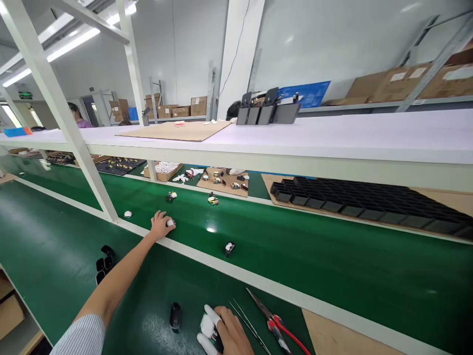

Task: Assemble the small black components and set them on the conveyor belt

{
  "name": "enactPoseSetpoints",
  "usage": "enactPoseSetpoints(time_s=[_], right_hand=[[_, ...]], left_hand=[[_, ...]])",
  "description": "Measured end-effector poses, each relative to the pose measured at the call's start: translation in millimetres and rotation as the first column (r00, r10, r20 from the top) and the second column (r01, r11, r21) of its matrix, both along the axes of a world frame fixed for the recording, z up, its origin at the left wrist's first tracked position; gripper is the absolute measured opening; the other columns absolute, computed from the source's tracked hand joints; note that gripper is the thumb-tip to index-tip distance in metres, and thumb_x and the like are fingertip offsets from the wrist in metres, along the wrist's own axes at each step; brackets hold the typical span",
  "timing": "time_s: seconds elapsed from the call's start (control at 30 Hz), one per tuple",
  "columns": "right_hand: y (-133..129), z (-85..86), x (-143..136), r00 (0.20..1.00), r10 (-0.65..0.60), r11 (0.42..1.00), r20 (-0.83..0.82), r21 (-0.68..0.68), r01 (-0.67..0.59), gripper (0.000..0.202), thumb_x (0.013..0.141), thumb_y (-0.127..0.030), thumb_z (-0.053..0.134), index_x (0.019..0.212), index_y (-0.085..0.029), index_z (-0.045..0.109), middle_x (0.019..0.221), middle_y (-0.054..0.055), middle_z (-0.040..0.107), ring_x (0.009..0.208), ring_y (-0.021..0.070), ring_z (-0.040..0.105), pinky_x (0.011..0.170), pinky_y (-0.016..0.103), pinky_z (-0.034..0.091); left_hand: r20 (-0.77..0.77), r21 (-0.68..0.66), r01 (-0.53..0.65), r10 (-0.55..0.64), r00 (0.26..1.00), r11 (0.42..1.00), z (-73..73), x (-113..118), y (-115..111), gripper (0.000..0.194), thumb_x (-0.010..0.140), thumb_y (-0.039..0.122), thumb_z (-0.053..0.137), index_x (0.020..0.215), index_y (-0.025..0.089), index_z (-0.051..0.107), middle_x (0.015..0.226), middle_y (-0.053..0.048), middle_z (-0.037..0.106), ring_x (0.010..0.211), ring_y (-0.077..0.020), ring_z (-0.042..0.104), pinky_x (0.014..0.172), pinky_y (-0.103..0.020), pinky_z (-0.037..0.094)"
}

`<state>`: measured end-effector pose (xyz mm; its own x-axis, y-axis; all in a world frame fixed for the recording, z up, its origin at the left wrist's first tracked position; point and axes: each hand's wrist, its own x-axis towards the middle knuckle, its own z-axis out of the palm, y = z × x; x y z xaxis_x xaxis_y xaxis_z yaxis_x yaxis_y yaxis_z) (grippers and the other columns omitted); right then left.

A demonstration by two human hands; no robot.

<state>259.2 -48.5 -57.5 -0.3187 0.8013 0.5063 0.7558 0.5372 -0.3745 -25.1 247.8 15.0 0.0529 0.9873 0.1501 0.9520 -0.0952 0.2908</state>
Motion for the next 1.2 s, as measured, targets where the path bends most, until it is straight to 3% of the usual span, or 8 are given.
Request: enactPoseSetpoints(time_s=[0.2,0.33,0.47,0.57,0.7,0.87,1.03,1.2], right_hand=[[-2,5.2,-6,1.000,-0.022,1.000,-0.012,-0.008,0.022,0.046,0.087,-0.025,0.074,0.131,-0.024,0.059,0.107,0.007,0.066,0.087,0.0246,0.066,0.075,0.037,0.056],[-7,19.4,-14,0.997,-0.069,0.997,-0.029,-0.018,0.068,0.051,0.086,-0.025,0.078,0.132,-0.021,0.057,0.109,0.008,0.066,0.093,0.0269,0.066,0.082,0.041,0.056],[-10,36.1,-17,0.997,-0.055,0.995,-0.060,-0.092,0.049,0.025,0.093,-0.027,0.072,0.116,-0.023,0.061,0.103,0.006,0.065,0.090,0.0249,0.064,0.081,0.042,0.054],[-11,42.0,-16,0.994,-0.046,0.991,-0.099,-0.133,0.033,0.014,0.095,-0.027,0.071,0.105,-0.022,0.062,0.103,0.007,0.063,0.092,0.0244,0.062,0.081,0.040,0.053],[-11,41.5,-15,0.992,-0.042,0.986,-0.123,-0.165,0.021,0.014,0.094,-0.027,0.071,0.104,-0.021,0.062,0.104,0.007,0.063,0.092,0.0240,0.060,0.081,0.039,0.053],[-12,35.8,-17,0.993,-0.052,0.984,-0.104,-0.177,0.033,0.042,0.092,-0.028,0.075,0.129,-0.020,0.057,0.111,0.010,0.063,0.099,0.0270,0.061,0.088,0.045,0.054],[-16,36.3,-14,0.996,-0.074,0.973,-0.057,-0.224,0.059,0.070,0.092,-0.032,0.074,0.152,-0.021,0.039,0.118,0.012,0.062,0.107,0.0310,0.061,0.094,0.052,0.054],[-29,44.8,-8,0.996,-0.036,0.978,-0.085,-0.209,0.017,0.051,0.093,-0.023,0.071,0.140,-0.022,0.050,0.128,0.012,0.060,0.116,0.0291,0.058,0.100,0.049,0.053]], left_hand=[[-0.004,0.020,-0.377,0.377,0.926,0.926,22.2,-72,7,0.050,0.087,0.055,0.069,0.125,0.024,0.073,0.158,-0.020,0.044,0.152,-0.0490,0.024,0.114,-0.066,0.029],[-0.010,-0.040,-0.429,0.429,0.903,0.903,43.5,-106,4,0.052,0.081,0.056,0.071,0.118,0.019,0.074,0.138,-0.023,0.063,0.134,-0.0504,0.049,0.104,-0.065,0.040],[0.024,-0.051,-0.243,0.244,0.969,0.969,47.6,-87,-5,0.042,0.081,0.051,0.072,0.101,0.014,0.077,0.123,-0.022,0.072,0.126,-0.0453,0.059,0.106,-0.057,0.043],[0.106,-0.057,0.015,-0.009,0.994,0.998,35.0,-47,-41,0.037,0.083,0.050,0.072,0.102,0.019,0.079,0.122,-0.012,0.074,0.122,-0.0346,0.064,0.104,-0.044,0.049],[0.223,0.016,0.486,-0.477,0.850,0.874,9.2,-11,-125,0.038,0.077,0.052,0.082,0.104,0.025,0.081,0.131,-0.009,0.069,0.126,-0.0342,0.060,0.109,-0.045,0.048],[0.237,-0.002,0.535,-0.519,0.821,0.845,-6.9,-16,-193,0.045,0.083,0.050,0.080,0.123,0.028,0.075,0.153,-0.014,0.052,0.140,-0.0417,0.047,0.113,-0.062,0.043],[0.352,0.115,0.544,-0.546,0.760,0.831,14.0,-26,-221,0.058,0.090,0.050,0.075,0.144,0.033,0.059,0.159,-0.011,0.045,0.147,-0.0365,0.042,0.117,-0.058,0.042],[0.418,-0.040,0.689,-0.614,0.669,0.724,19.3,-18,-262,0.064,0.094,0.042,0.073,0.152,0.034,0.047,0.152,-0.010,0.052,0.138,-0.0301,0.054,0.115,-0.047,0.050]])
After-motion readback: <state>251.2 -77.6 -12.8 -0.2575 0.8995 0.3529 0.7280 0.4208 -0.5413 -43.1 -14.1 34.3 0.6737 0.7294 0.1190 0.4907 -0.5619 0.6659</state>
